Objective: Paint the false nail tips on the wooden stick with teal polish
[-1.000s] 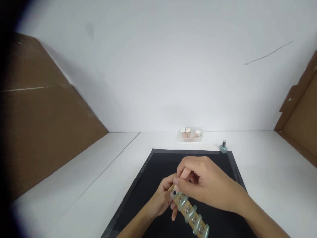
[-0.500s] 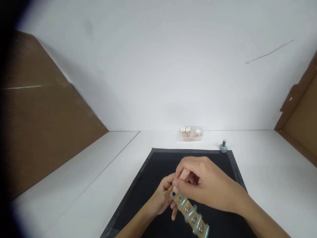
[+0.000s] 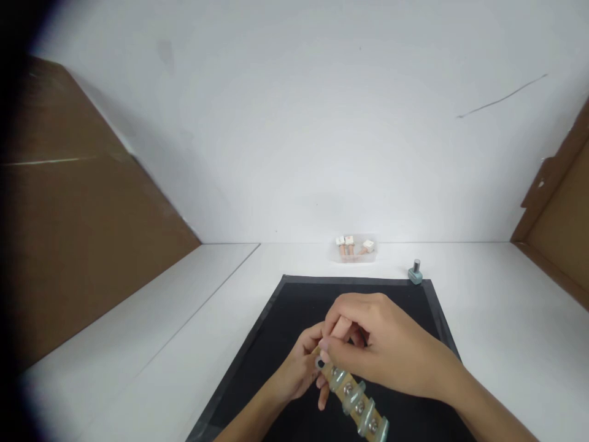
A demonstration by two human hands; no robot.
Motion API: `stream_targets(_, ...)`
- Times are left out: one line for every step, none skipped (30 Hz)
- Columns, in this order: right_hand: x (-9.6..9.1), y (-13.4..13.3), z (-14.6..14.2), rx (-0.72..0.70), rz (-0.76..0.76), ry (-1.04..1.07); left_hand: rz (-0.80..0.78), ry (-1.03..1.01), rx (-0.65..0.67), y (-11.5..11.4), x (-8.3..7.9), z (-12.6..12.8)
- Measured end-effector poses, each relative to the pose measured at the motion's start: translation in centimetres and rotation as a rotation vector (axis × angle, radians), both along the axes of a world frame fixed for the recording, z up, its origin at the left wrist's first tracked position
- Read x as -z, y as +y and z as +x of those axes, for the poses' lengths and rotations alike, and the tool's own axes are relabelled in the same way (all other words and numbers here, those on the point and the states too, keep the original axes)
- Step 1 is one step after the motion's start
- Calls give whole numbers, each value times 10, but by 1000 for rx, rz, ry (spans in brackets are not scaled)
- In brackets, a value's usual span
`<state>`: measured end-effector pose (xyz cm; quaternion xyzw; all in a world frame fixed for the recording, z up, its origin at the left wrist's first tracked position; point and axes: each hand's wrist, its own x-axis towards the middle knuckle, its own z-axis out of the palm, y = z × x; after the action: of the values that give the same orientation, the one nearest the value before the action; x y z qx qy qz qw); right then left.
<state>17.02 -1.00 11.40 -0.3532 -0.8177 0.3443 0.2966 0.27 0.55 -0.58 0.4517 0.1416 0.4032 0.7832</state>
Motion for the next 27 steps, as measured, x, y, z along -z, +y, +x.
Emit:
stream_targets(0,0,0,0,4,4,2,-2,0,0,0,0)
stream_targets(0,0,0,0,10,9,4,-6,1,0,0,0)
stream_targets(0,1,0,4,18,14,7,-12,2,0,0,0)
stream_targets(-1,0,0,9,27,19,9,-18,3,0,0,0)
stream_targets(-1,0,0,15,34,21,9,-21,4,0,1,0)
stream_targets(-1,0,0,21,41,21,10,-22,5,0,1,-1)
stream_targets(-1,0,0,24,46,19,10,-18,4,0,1,-1)
stream_targets(-1,0,0,26,49,17,9,-12,3,0,1,-1)
stream_targets(-1,0,0,26,49,16,7,-7,2,0,1,-1)
stream_targets(-1,0,0,22,47,17,5,-5,0,0,1,-1)
stream_targets(-1,0,0,17,43,18,4,-4,-2,0,1,-1)
stream_targets(0,0,0,10,35,19,2,-3,-3,0,0,-1)
stream_targets(0,0,0,4,26,20,2,-2,-3,0,0,-1)
stream_targets(0,0,0,-2,19,21,1,0,-3,0,0,-1)
stream_targets(0,0,0,-7,14,23,-1,5,-4,1,0,-1)
stream_targets(-1,0,0,-11,10,23,-4,10,-2,1,-1,-1)
stream_targets(-1,0,0,-15,7,22,-6,13,1,1,-1,-1)
stream_targets(-1,0,0,-18,5,21,-8,16,3,1,-1,-2)
stream_targets(-1,0,0,-19,3,15,-9,20,3,1,-1,-2)
stream_targets(-1,0,0,-14,3,5,-8,21,3,1,0,-2)
stream_targets(-1,0,0,-3,7,-6,-4,16,2,0,0,-2)
stream_targets(-1,0,0,11,16,-17,1,9,2,0,1,-2)
stream_targets(-1,0,0,26,28,-25,8,-1,4,0,2,-2)
stream_targets(-1,0,0,38,42,-28,16,-11,9,1,2,-3)
stream_targets(-1,0,0,40,52,-25,23,-20,15,1,3,-3)
stream_targets(-1,-1,0,35,55,-20,25,-26,17,1,3,-3)
stream_targets(-1,-1,0,22,50,-15,23,-27,19,1,3,-3)
